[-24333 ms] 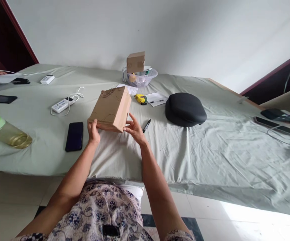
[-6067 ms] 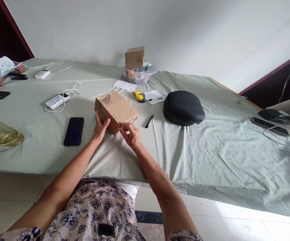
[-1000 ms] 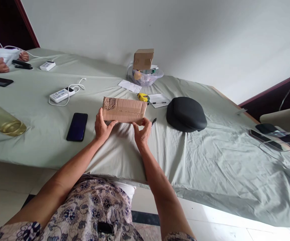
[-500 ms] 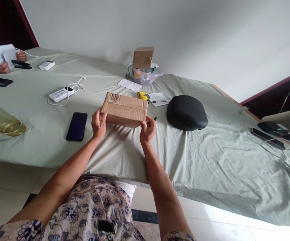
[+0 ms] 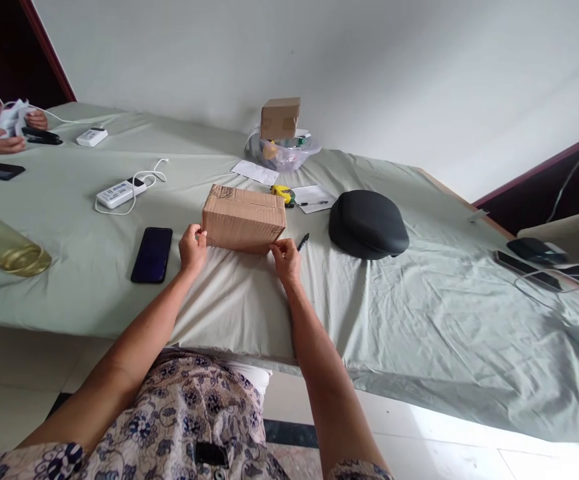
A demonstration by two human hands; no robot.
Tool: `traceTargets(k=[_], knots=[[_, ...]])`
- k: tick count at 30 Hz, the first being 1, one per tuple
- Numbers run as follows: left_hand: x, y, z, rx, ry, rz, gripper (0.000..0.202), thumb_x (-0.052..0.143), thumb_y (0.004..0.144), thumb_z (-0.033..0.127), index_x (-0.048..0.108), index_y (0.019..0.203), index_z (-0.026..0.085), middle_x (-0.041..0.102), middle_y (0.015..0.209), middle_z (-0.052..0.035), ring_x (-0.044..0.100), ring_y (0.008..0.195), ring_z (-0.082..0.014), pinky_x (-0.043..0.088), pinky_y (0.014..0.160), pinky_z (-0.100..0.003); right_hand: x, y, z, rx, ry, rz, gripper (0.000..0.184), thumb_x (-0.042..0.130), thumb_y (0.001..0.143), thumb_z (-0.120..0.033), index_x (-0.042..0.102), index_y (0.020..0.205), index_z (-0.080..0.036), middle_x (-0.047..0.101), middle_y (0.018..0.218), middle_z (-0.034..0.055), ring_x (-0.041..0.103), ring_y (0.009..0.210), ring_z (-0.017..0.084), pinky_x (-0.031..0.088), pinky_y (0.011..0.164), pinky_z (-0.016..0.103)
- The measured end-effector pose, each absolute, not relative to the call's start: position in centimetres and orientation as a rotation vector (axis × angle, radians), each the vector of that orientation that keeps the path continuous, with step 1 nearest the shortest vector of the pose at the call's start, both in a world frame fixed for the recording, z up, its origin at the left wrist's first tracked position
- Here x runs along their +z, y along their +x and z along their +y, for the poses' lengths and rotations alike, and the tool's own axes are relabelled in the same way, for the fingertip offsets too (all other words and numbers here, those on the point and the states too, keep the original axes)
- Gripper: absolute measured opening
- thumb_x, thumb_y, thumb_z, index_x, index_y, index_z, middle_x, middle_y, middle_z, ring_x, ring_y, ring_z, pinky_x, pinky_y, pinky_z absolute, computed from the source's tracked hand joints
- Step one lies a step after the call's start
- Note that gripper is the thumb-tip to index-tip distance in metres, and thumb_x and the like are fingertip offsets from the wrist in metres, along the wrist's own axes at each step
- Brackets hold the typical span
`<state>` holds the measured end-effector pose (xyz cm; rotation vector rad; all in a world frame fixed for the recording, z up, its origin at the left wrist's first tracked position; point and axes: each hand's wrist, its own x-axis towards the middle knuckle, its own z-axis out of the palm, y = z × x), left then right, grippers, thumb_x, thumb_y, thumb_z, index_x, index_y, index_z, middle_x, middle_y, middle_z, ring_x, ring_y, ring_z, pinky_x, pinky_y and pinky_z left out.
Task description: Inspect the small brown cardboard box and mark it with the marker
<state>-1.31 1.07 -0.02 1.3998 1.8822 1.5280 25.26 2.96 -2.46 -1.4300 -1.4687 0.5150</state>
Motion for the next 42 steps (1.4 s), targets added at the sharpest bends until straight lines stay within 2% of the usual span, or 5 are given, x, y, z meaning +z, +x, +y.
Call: traceTargets(k=[9, 18, 30, 36, 42], knots=[[-0.6, -1.2, 0.6, 1.255, 1.606, 1.998, 0.016, 0.063, 0.089, 0.013, 0.052, 0.094, 0.023, 0.068, 0.104, -0.0106, 0.069, 0.104, -0.0293, 0.053, 0.096, -0.043, -3.3, 25.4, 3.1, 0.501, -1.575, -1.621, 0.02, 0.065, 0.073, -0.038, 0.049, 0.077, -0.026, 0.063, 0.072, 0.0002, 0.055, 0.069, 0.019, 0.04, 0.069, 0.03], [-0.8, -0.6, 0.8, 0.994, 1.732, 2.204, 0.032, 0.075, 0.085, 0.022, 0.058, 0.112, 0.016, 0.07, 0.118, -0.0189, 0.068, 0.119, -0.0391, 0.055, 0.101, -0.05, -3.3, 25.1, 3.0, 0.438, -1.554, -1.725, 0.036, 0.072, 0.073, -0.045, 0.042, 0.079, -0.026, 0.064, 0.078, 0.0005, 0.059, 0.074, 0.02, 0.044, 0.073, 0.032], [-0.2, 1.7, -0.5, 1.054, 1.747, 2.307, 0.12, 0.092, 0.071, 0.047, 0.028, 0.16, -0.001, 0.059, 0.14, -0.0353, 0.06, 0.13, -0.0484, 0.05, 0.107, -0.057, -5.5, 21.8, 2.1, 0.001, -1.513, -1.571, 0.077, 0.069, 0.071, -0.088, 0.05, 0.106, -0.022, 0.065, 0.098, 0.0093, 0.061, 0.093, 0.027, 0.048, 0.084, 0.042], [-0.3, 2.5, -0.5, 1.096, 1.688, 2.285, 0.121, 0.092, 0.072, 0.047, 0.025, 0.161, 0.0, 0.057, 0.142, -0.0355, 0.059, 0.131, -0.0474, 0.052, 0.105, -0.057, -5.7, 21.4, 2.1, 0.017, -1.595, -1.511, 0.077, 0.067, 0.073, -0.087, 0.047, 0.11, -0.022, 0.065, 0.101, 0.0087, 0.061, 0.098, 0.027, 0.048, 0.09, 0.044], [-0.6, 1.6, -0.2, 1.039, 1.678, 2.256, 0.1, 0.084, 0.082, 0.036, 0.031, 0.161, 0.005, 0.056, 0.148, -0.0329, 0.059, 0.135, -0.0443, 0.052, 0.107, -0.054, -5.2, 23.5, 2.9, 0.23, -1.462, -1.677, 0.051, 0.066, 0.083, -0.07, 0.046, 0.098, -0.025, 0.067, 0.088, 0.0067, 0.064, 0.082, 0.024, 0.05, 0.082, 0.041]])
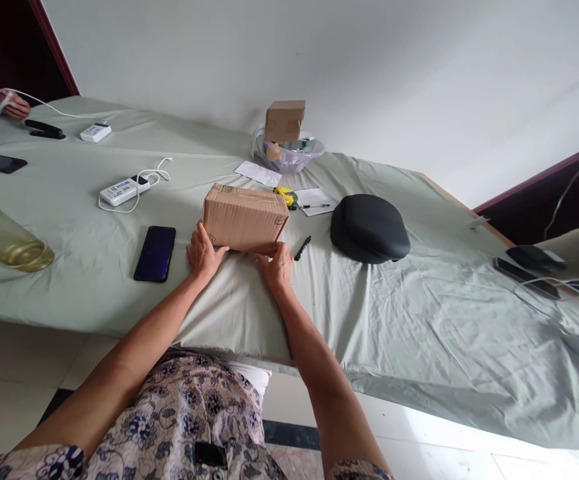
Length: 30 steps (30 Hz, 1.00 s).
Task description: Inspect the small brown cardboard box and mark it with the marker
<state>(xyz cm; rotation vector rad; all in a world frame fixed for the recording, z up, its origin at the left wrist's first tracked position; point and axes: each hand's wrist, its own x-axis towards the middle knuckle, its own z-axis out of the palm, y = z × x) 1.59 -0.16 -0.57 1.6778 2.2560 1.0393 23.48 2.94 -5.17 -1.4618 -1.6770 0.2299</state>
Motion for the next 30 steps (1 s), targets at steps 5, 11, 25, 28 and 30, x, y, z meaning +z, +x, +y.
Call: traceTargets(k=[5, 11, 25, 28, 30], knots=[[-0.9, 0.6, 0.2, 1.021, 1.675, 2.218, 0.073, 0.07, 0.09, 0.02, 0.04, 0.155, 0.005, 0.061, 0.144, -0.0287, 0.062, 0.135, -0.0397, 0.053, 0.107, -0.049, -4.0, 25.4, 2.9, 0.344, -1.405, -1.808, 0.028, 0.061, 0.087, -0.051, 0.049, 0.09, -0.026, 0.069, 0.084, 0.0066, 0.065, 0.077, 0.024, 0.049, 0.073, 0.035], [-0.7, -0.2, 0.3, 1.065, 1.592, 2.221, 0.043, 0.047, 0.092, 0.006, 0.056, 0.133, 0.011, 0.068, 0.132, -0.0234, 0.068, 0.127, -0.0369, 0.055, 0.105, -0.051, -3.4, 26.4, 2.6, 0.414, -1.369, -1.887, 0.024, 0.053, 0.092, -0.048, 0.056, 0.085, -0.025, 0.07, 0.079, 0.0048, 0.065, 0.072, 0.021, 0.049, 0.07, 0.031], [-0.9, -0.4, 0.9, 1.757, 1.814, 1.734, 0.068, 0.043, 0.089, 0.015, 0.036, 0.157, 0.015, 0.046, 0.161, -0.0213, 0.044, 0.153, -0.0292, 0.038, 0.128, -0.047, -1.1, 25.2, 2.2, -0.082, -1.199, -1.531, 0.062, 0.051, 0.099, -0.064, 0.053, 0.142, -0.02, 0.06, 0.129, 0.0171, 0.065, 0.102, 0.025, 0.058, 0.086, 0.044], [-0.6, 0.6, 0.6, 1.686, 1.97, 1.689, 0.06, 0.045, 0.097, 0.031, 0.041, 0.155, 0.018, 0.043, 0.162, -0.0213, 0.044, 0.153, -0.0333, 0.038, 0.127, -0.051, -0.8, 23.5, 1.7, -0.168, -1.169, -1.622, 0.056, 0.052, 0.1, -0.057, 0.053, 0.145, -0.024, 0.05, 0.14, 0.0178, 0.057, 0.123, 0.029, 0.055, 0.099, 0.049], [-0.5, 1.2, 0.3, 1.686, 2.003, 1.69, 0.059, 0.049, 0.098, 0.041, 0.045, 0.153, 0.018, 0.047, 0.155, -0.0227, 0.05, 0.145, -0.0348, 0.042, 0.123, -0.052, -0.6, 22.5, 1.3, -0.205, -1.191, -1.634, 0.05, 0.053, 0.1, -0.056, 0.057, 0.139, -0.024, 0.047, 0.14, 0.0173, 0.054, 0.127, 0.03, 0.052, 0.105, 0.052]])
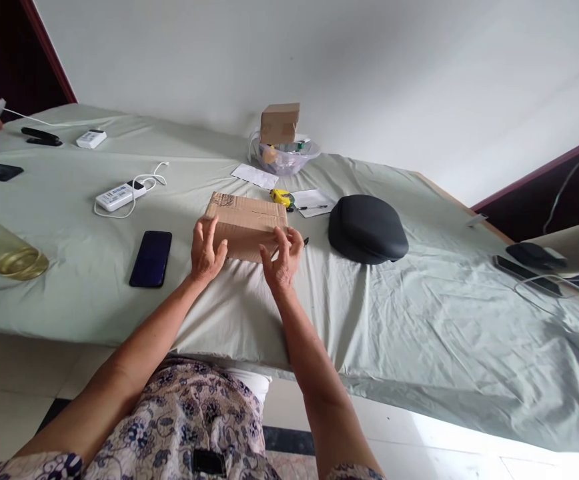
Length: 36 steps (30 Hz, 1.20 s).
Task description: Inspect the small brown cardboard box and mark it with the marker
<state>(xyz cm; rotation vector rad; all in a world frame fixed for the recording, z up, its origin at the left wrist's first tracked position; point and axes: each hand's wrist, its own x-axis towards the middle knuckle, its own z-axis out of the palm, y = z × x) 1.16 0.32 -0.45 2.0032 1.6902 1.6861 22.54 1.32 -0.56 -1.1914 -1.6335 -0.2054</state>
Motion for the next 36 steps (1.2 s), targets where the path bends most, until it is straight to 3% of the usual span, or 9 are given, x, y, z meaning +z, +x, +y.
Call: traceTargets(k=[5, 11, 14, 18, 22, 28, 36], knots=[[0.0, 2.3, -0.4, 1.884, 1.925, 1.724, 0.062, 0.07, 0.089, 0.06, 0.053, 0.132, 0.018, 0.054, 0.131, -0.0193, 0.058, 0.128, -0.0328, 0.048, 0.114, -0.049, -0.1, 21.4, 0.4, -0.318, -1.285, -1.557, 0.053, 0.064, 0.092, -0.068, 0.058, 0.118, -0.022, 0.05, 0.121, 0.0141, 0.053, 0.116, 0.03, 0.053, 0.101, 0.052], [0.3, 3.1, -0.7, 1.918, 1.771, 1.809, 0.073, 0.084, 0.076, 0.067, 0.049, 0.121, 0.021, 0.053, 0.128, -0.0172, 0.057, 0.125, -0.0323, 0.047, 0.113, -0.049, 0.2, 21.2, -0.1, -0.261, -1.346, -1.483, 0.055, 0.066, 0.088, -0.075, 0.057, 0.103, -0.022, 0.05, 0.111, 0.0121, 0.05, 0.11, 0.03, 0.05, 0.097, 0.051], [0.3, 2.9, -0.6, 1.887, 1.775, 1.815, 0.064, 0.078, 0.082, 0.067, 0.05, 0.119, 0.022, 0.054, 0.128, -0.0164, 0.056, 0.127, -0.0318, 0.046, 0.114, -0.049, 0.4, 21.4, 0.0, -0.207, -1.362, -1.464, 0.05, 0.063, 0.091, -0.071, 0.059, 0.1, -0.023, 0.05, 0.111, 0.012, 0.05, 0.111, 0.03, 0.05, 0.096, 0.05], [0.2, 2.5, -0.3, 1.971, 1.834, 1.746, 0.052, 0.052, 0.098, 0.069, 0.052, 0.118, 0.021, 0.056, 0.123, -0.0164, 0.059, 0.123, -0.0289, 0.048, 0.111, -0.046, 0.5, 21.7, 0.4, -0.188, -1.235, -1.443, 0.041, 0.052, 0.101, -0.062, 0.062, 0.097, -0.023, 0.052, 0.106, 0.0105, 0.052, 0.107, 0.027, 0.051, 0.096, 0.048], [0.2, 2.2, -0.2, 1.958, 1.836, 1.737, 0.045, 0.036, 0.106, 0.059, 0.055, 0.119, 0.021, 0.056, 0.122, -0.0166, 0.059, 0.122, -0.0278, 0.046, 0.113, -0.045, 0.5, 22.0, 0.7, -0.158, -1.2, -1.415, 0.036, 0.042, 0.105, -0.05, 0.062, 0.093, -0.023, 0.053, 0.104, 0.0095, 0.054, 0.107, 0.026, 0.051, 0.1, 0.049], [0.3, 1.8, 0.2, 1.922, 1.828, 1.719, 0.033, 0.032, 0.105, 0.031, 0.058, 0.123, 0.02, 0.058, 0.123, -0.0165, 0.061, 0.12, -0.0258, 0.047, 0.114, -0.044, 0.1, 22.4, 1.2, -0.095, -1.189, -1.416, 0.038, 0.036, 0.107, -0.044, 0.067, 0.101, -0.023, 0.056, 0.11, 0.0109, 0.058, 0.111, 0.025, 0.055, 0.096, 0.046], [0.1, 1.4, 0.5, 1.697, 1.921, 1.75, 0.054, 0.045, 0.089, 0.01, 0.053, 0.142, 0.018, 0.055, 0.143, -0.0186, 0.055, 0.14, -0.0293, 0.043, 0.124, -0.047, -1.7, 23.4, 2.0, 0.034, -1.189, -1.529, 0.039, 0.048, 0.1, -0.042, 0.066, 0.13, -0.024, 0.058, 0.117, 0.0116, 0.06, 0.103, 0.023, 0.059, 0.077, 0.036]])
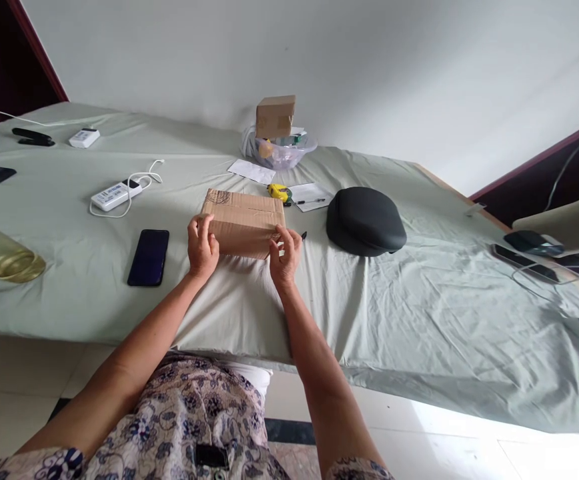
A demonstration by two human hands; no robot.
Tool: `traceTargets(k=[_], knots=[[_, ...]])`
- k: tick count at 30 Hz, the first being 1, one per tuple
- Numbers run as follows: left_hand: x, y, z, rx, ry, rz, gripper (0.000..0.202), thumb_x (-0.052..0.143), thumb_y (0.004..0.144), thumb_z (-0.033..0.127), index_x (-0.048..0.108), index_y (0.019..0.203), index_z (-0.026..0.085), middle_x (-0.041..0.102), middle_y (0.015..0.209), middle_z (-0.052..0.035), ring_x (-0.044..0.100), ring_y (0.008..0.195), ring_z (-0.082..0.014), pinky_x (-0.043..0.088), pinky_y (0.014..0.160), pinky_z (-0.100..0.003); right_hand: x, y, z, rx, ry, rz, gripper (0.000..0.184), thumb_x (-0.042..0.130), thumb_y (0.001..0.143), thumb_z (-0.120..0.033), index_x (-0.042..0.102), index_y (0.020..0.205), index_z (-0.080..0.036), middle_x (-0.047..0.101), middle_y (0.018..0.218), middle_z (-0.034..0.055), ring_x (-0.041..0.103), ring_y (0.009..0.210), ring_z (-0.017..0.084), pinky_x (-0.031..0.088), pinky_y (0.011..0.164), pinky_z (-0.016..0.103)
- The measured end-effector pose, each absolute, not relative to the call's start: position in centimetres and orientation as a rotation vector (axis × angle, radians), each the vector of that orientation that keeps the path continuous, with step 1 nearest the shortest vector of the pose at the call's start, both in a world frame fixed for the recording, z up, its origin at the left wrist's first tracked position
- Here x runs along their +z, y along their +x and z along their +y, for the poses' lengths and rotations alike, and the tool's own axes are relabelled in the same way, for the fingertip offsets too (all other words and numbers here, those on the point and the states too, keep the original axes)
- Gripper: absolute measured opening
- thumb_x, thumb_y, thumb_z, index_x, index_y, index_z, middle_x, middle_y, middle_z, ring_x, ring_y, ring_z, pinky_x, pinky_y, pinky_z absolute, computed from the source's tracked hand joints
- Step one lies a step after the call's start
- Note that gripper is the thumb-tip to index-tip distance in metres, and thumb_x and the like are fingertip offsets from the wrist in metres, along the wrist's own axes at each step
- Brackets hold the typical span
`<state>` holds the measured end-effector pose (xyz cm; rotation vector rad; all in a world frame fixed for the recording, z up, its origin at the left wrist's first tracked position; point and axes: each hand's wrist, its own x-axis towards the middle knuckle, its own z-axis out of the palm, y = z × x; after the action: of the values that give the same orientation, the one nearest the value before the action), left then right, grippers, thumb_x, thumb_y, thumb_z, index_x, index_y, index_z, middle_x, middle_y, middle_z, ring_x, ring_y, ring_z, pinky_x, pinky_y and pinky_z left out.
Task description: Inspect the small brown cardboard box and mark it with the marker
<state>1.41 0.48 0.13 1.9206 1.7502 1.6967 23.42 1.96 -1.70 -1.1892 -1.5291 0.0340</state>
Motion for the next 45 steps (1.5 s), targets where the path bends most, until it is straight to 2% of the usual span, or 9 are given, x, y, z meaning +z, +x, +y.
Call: traceTargets(k=[4, 7, 10, 13, 16, 23, 30, 39, 45], knots=[[-0.2, 1.7, 0.2, 1.616, 1.914, 1.807, 0.065, 0.054, 0.085, 0.011, 0.048, 0.15, 0.02, 0.05, 0.152, -0.0182, 0.05, 0.148, -0.0306, 0.044, 0.124, -0.047, -2.4, 23.6, 2.0, 0.042, -1.219, -1.574, 0.049, 0.054, 0.095, -0.038, 0.059, 0.141, -0.025, 0.057, 0.118, 0.0116, 0.058, 0.1, 0.023, 0.059, 0.077, 0.037], [-0.3, 2.0, 0.0, 1.577, 1.891, 1.837, 0.071, 0.061, 0.084, 0.014, 0.045, 0.153, 0.017, 0.049, 0.153, -0.0212, 0.05, 0.148, -0.035, 0.048, 0.121, -0.049, -2.6, 23.2, 1.9, -0.037, -1.26, -1.59, 0.055, 0.057, 0.093, -0.038, 0.053, 0.146, -0.024, 0.057, 0.123, 0.0131, 0.057, 0.107, 0.026, 0.059, 0.09, 0.045], [-0.1, 2.3, -0.1, 1.548, 1.878, 1.867, 0.073, 0.064, 0.084, 0.014, 0.044, 0.153, 0.017, 0.049, 0.153, -0.0227, 0.05, 0.147, -0.0371, 0.047, 0.121, -0.052, -2.6, 22.5, 1.7, -0.11, -1.283, -1.599, 0.067, 0.064, 0.09, -0.044, 0.045, 0.151, -0.024, 0.054, 0.129, 0.0149, 0.055, 0.12, 0.03, 0.054, 0.102, 0.052], [0.1, 2.7, -0.2, 1.519, 1.861, 1.902, 0.077, 0.071, 0.082, 0.017, 0.043, 0.154, 0.018, 0.048, 0.154, -0.0229, 0.051, 0.147, -0.038, 0.047, 0.121, -0.053, -2.7, 21.8, 1.6, -0.15, -1.364, -1.576, 0.074, 0.067, 0.089, -0.054, 0.042, 0.152, -0.026, 0.053, 0.132, 0.0161, 0.053, 0.124, 0.034, 0.054, 0.101, 0.056], [0.4, 3.0, -0.3, 1.485, 1.834, 1.949, 0.082, 0.079, 0.08, 0.021, 0.042, 0.154, 0.018, 0.048, 0.155, -0.0248, 0.052, 0.146, -0.0405, 0.046, 0.121, -0.055, -2.7, 21.6, 1.8, -0.152, -1.405, -1.552, 0.073, 0.066, 0.089, -0.058, 0.042, 0.151, -0.026, 0.053, 0.131, 0.0165, 0.054, 0.122, 0.035, 0.053, 0.1, 0.057], [0.1, 3.1, -0.2, 1.468, 1.823, 1.946, 0.077, 0.076, 0.085, 0.02, 0.043, 0.154, 0.019, 0.047, 0.157, -0.0247, 0.051, 0.148, -0.0405, 0.046, 0.121, -0.056, -2.7, 22.4, 1.8, -0.1, -1.272, -1.573, 0.059, 0.054, 0.1, -0.053, 0.045, 0.151, -0.024, 0.056, 0.127, 0.0153, 0.055, 0.117, 0.03, 0.051, 0.106, 0.055], [-0.8, 2.5, 0.1, 1.545, 1.875, 1.836, 0.072, 0.066, 0.09, 0.014, 0.042, 0.157, 0.02, 0.048, 0.158, -0.022, 0.049, 0.15, -0.037, 0.045, 0.123, -0.054, -3.2, 22.7, 2.0, -0.038, -1.211, -1.545, 0.051, 0.043, 0.106, -0.046, 0.048, 0.153, -0.027, 0.058, 0.119, 0.0115, 0.058, 0.102, 0.023, 0.056, 0.095, 0.046], [-2.1, 1.7, 0.5, 1.641, 1.851, 1.736, 0.079, 0.067, 0.089, 0.019, 0.035, 0.161, 0.02, 0.049, 0.159, -0.0201, 0.05, 0.149, -0.0347, 0.047, 0.122, -0.048, -3.7, 23.0, 2.5, 0.102, -1.218, -1.38, 0.065, 0.058, 0.094, -0.051, 0.044, 0.152, -0.024, 0.062, 0.119, 0.0112, 0.061, 0.091, 0.02, 0.057, 0.07, 0.032], [-2.0, 1.4, 0.4, 1.657, 1.759, 1.733, 0.083, 0.069, 0.089, 0.019, 0.031, 0.163, 0.023, 0.049, 0.161, -0.0189, 0.05, 0.15, -0.0342, 0.048, 0.123, -0.049, -3.8, 24.3, 2.8, 0.285, -1.37, -1.448, 0.052, 0.06, 0.085, -0.051, 0.058, 0.128, -0.023, 0.063, 0.092, 0.0036, 0.061, 0.084, 0.021, 0.053, 0.068, 0.032]])
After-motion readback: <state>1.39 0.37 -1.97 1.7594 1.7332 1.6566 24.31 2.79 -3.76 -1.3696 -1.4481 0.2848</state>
